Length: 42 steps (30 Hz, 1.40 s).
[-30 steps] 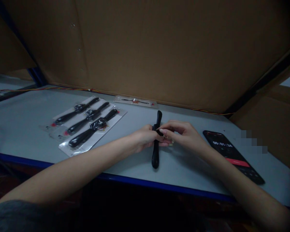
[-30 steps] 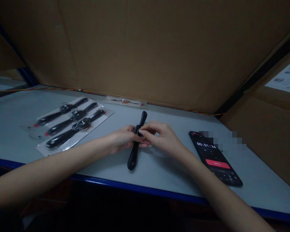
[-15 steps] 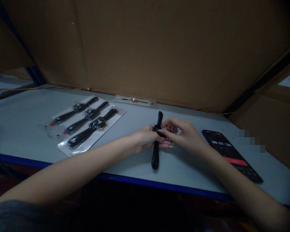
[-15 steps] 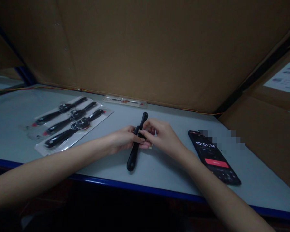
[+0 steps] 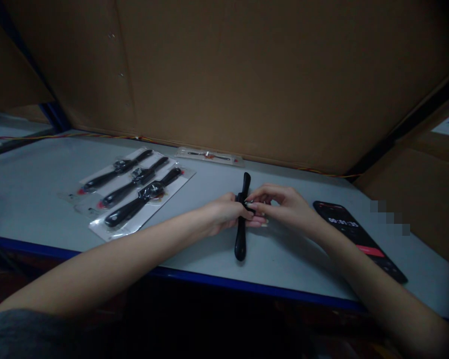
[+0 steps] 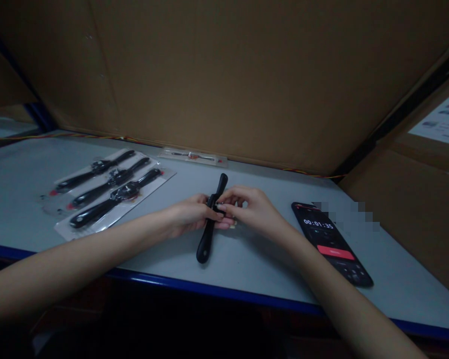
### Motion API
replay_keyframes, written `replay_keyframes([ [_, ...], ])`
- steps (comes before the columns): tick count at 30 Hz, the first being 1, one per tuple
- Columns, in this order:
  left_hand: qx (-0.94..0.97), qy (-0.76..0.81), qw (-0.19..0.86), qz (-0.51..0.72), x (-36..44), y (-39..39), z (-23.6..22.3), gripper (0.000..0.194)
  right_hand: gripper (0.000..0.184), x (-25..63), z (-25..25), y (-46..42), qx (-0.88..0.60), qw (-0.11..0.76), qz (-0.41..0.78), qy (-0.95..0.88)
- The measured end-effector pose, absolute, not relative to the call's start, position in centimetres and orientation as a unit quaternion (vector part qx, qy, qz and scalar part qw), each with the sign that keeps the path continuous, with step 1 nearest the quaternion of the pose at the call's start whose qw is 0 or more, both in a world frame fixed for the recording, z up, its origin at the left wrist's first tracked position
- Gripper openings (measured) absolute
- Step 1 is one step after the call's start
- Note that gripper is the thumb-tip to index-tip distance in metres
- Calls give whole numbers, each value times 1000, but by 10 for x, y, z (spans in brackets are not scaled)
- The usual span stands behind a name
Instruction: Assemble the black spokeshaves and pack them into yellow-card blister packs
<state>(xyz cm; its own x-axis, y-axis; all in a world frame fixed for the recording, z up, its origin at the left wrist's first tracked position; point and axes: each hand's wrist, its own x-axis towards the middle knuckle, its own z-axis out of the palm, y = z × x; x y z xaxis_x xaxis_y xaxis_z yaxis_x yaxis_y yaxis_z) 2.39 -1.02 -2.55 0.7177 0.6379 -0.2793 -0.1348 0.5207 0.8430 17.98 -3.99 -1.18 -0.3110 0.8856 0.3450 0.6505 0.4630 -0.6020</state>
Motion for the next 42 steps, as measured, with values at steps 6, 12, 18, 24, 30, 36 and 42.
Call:
replay_keyframes([
  [6, 441, 301, 811, 239, 24, -12, -25, 21, 6, 173, -14, -42, -463, 321, 100, -820],
  [12, 447, 304, 805, 245, 23, -14, -23, 21, 19, 165, -18, -44, -496, 323, 138, -794],
  [18, 449, 299, 807, 239, 22, -10, -24, 18, 19, 172, -9, -44, -496, 318, 227, -775],
  [24, 446, 312, 806, 234, 21, -12, -20, 18, 25, 176, -10, -40, -506, 295, 231, -777],
  [30, 455, 304, 804, 234, 23, -13, -24, 21, 10, 170, -13, -43, -534, 278, 113, -791],
  [36, 463, 295, 800, 242, 22, -12, -25, 21, 14, 167, -10, -46, -500, 234, -20, -834],
  [42, 448, 306, 810, 224, 20, -11, -23, 18, 11, 178, -11, -42, -419, 281, 39, -863],
])
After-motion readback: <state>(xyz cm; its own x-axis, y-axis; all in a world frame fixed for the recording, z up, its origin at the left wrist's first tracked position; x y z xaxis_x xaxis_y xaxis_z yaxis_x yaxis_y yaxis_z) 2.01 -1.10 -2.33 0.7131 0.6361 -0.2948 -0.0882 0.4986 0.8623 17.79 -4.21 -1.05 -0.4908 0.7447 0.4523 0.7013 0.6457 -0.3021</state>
